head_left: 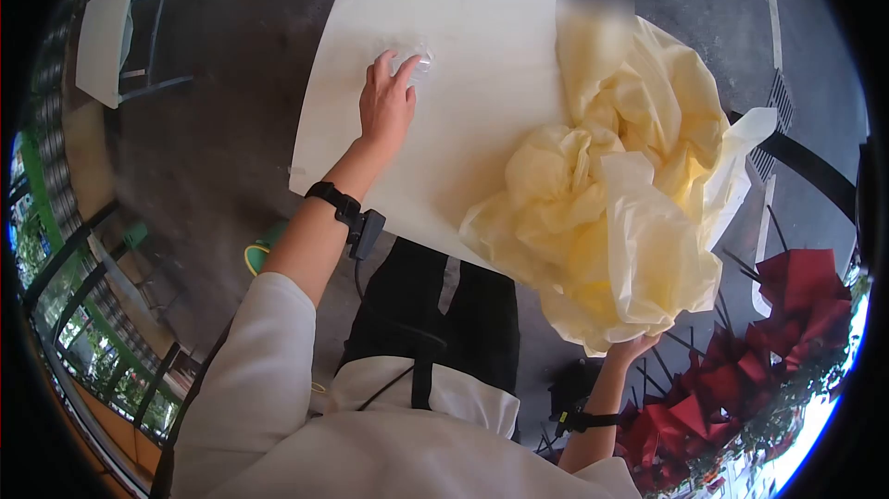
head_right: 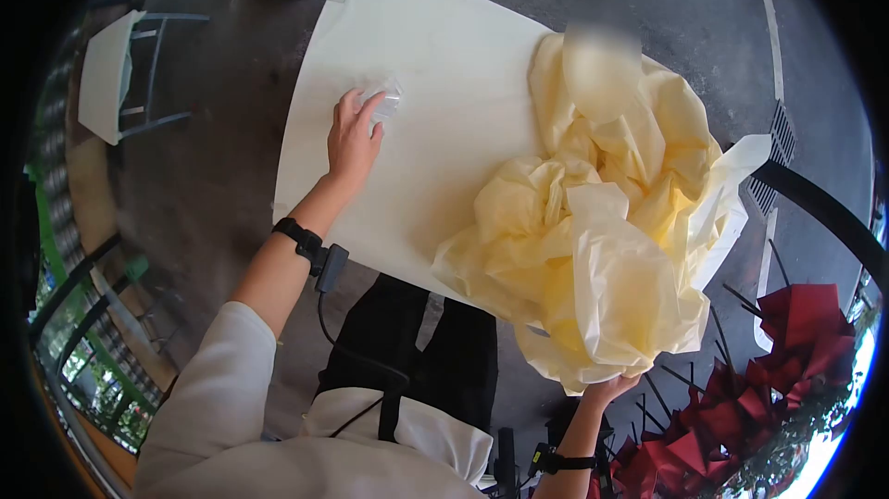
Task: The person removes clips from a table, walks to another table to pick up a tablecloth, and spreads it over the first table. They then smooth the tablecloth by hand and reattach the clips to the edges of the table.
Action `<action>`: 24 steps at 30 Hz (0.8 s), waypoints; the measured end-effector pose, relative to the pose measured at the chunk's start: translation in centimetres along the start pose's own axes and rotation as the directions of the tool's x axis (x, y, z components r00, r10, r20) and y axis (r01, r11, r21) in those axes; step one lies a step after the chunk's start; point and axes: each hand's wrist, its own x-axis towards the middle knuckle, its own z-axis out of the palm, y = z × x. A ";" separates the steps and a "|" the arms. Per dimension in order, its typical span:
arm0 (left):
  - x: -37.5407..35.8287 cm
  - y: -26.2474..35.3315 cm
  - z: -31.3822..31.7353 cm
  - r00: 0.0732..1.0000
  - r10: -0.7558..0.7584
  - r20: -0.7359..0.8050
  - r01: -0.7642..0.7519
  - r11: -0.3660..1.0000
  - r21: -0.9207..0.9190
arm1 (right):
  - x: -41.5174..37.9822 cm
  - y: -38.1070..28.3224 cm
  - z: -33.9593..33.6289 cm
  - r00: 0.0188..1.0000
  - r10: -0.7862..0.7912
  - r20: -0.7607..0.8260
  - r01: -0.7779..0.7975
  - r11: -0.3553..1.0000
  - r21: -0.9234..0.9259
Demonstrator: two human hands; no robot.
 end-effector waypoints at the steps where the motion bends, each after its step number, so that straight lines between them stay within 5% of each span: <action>1: 0.6 -0.2 0.7 1.000 -0.025 0.015 0.024 1.000 0.012 | -0.4 0.4 -2.8 0.994 0.008 -0.113 0.002 0.996 0.085; 5: 2.0 -1.3 2.1 0.996 -0.075 0.051 0.074 0.997 0.028 | -3.0 1.6 -12.6 0.859 0.106 -0.500 -0.083 0.994 0.069; 9: 1.9 -1.4 1.2 0.998 -0.053 0.043 0.056 0.995 -0.085 | -8.7 4.1 -20.6 0.638 0.265 -0.723 -0.393 0.919 -0.010; 16: -1.3 -2.0 -0.6 0.996 -0.089 0.032 0.094 0.916 -0.389 | -18.9 8.4 -24.2 0.290 0.600 -0.746 -0.774 0.605 0.185; 19: -2.6 -2.2 -0.2 0.991 -0.131 0.031 0.129 0.854 -0.504 | -21.5 9.2 -22.7 0.286 0.697 -0.657 -0.843 0.509 0.173; 22: -3.1 -2.3 0.0 0.874 -0.345 0.342 0.478 0.485 -0.732 | -22.8 10.2 -21.3 0.389 0.738 -0.551 -0.872 0.488 0.038; 24: -3.5 -2.0 -0.6 0.805 -0.390 0.446 0.545 0.191 -0.817 | -23.7 10.6 -20.1 0.420 0.745 -0.519 -0.838 0.537 0.093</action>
